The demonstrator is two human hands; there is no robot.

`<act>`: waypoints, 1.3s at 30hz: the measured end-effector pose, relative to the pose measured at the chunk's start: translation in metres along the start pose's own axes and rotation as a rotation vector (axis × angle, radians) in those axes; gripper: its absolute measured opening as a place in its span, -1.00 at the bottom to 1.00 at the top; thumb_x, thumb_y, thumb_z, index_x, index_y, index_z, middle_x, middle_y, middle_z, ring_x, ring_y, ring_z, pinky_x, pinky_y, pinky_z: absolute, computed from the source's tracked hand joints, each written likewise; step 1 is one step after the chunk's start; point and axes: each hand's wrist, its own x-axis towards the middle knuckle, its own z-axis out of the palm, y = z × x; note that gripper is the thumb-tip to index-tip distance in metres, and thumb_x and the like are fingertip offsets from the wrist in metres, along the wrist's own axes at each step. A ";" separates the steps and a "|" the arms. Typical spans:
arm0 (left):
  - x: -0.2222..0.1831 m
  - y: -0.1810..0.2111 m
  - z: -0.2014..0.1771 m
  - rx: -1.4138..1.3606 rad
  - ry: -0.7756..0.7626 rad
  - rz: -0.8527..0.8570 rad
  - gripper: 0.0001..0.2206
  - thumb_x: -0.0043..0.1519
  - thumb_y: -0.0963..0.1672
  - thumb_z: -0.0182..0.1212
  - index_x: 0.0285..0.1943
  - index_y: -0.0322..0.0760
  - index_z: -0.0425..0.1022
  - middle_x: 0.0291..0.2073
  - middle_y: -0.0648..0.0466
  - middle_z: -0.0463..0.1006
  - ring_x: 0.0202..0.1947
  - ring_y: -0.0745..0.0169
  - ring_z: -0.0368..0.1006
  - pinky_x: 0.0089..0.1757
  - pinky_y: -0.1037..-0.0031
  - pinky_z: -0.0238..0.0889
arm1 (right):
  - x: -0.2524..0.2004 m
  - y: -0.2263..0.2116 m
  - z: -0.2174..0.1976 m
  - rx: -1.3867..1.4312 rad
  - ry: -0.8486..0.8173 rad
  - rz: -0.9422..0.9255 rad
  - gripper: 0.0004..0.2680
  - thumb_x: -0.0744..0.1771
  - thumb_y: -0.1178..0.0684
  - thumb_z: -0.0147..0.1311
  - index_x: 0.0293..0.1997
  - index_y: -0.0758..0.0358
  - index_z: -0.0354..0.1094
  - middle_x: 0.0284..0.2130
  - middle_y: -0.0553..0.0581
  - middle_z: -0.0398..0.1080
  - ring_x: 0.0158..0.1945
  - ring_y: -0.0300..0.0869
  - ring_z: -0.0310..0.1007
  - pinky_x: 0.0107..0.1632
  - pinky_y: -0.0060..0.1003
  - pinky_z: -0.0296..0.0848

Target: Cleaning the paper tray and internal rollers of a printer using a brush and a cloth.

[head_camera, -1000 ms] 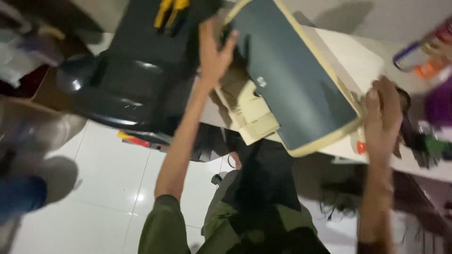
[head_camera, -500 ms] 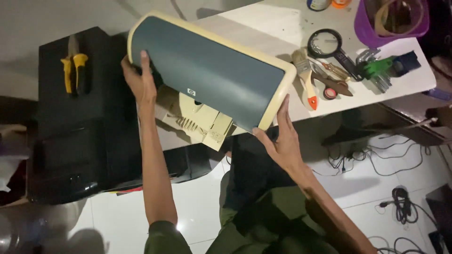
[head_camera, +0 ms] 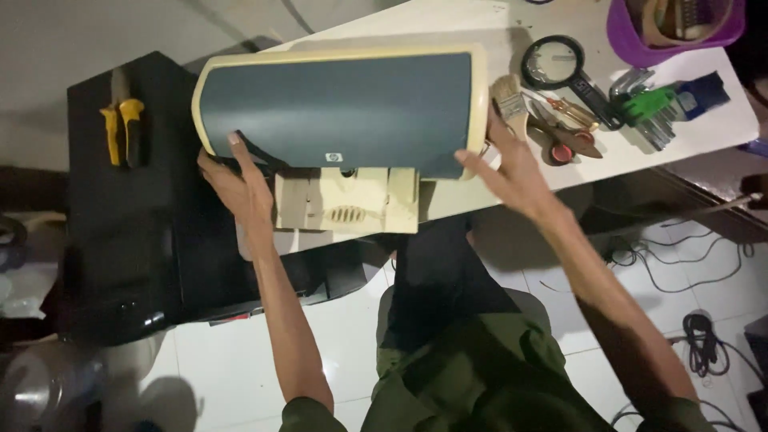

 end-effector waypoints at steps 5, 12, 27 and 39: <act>-0.037 0.027 -0.014 -0.004 0.002 -0.032 -0.35 0.53 0.15 -0.08 0.51 -0.43 -0.07 0.37 -0.42 0.08 0.43 -0.46 0.02 0.37 -0.17 -0.10 | 0.021 0.028 -0.028 -0.021 -0.078 0.036 -0.64 0.39 -0.05 0.27 0.16 0.46 0.32 -0.13 0.38 0.44 0.05 0.15 0.49 0.09 0.10 0.41; -0.074 0.014 -0.028 0.012 -0.027 -0.001 -0.31 0.53 0.14 -0.05 0.57 -0.38 -0.22 0.43 -0.41 -0.08 0.49 -0.46 -0.19 0.37 -0.24 -0.23 | 0.019 0.095 -0.035 -0.186 -0.078 0.014 -0.76 0.43 -0.12 0.27 -0.09 0.30 0.50 -0.36 0.16 0.52 -0.15 0.01 0.61 -0.02 -0.13 0.52; -0.059 0.069 -0.003 0.415 -0.305 0.758 0.00 -0.02 -0.10 0.71 0.58 -0.31 0.09 0.51 -0.26 0.06 0.55 -0.28 -0.26 0.33 -0.28 -0.73 | -0.043 0.028 -0.004 -0.920 -0.021 -0.376 -0.86 0.39 0.06 0.17 0.01 0.10 0.61 -0.10 -0.02 0.51 -0.02 -0.19 0.52 -0.01 -0.38 0.57; 0.018 0.102 -0.046 0.178 -0.404 1.139 -0.55 0.26 0.01 0.59 0.24 -0.14 0.56 0.14 0.01 0.53 0.31 -0.04 0.41 0.30 -0.42 -0.60 | -0.077 0.036 -0.009 -0.738 -0.109 -0.433 -0.73 0.35 0.01 0.23 0.10 0.36 0.48 0.04 0.17 0.42 0.10 -0.01 0.47 0.24 -0.04 0.46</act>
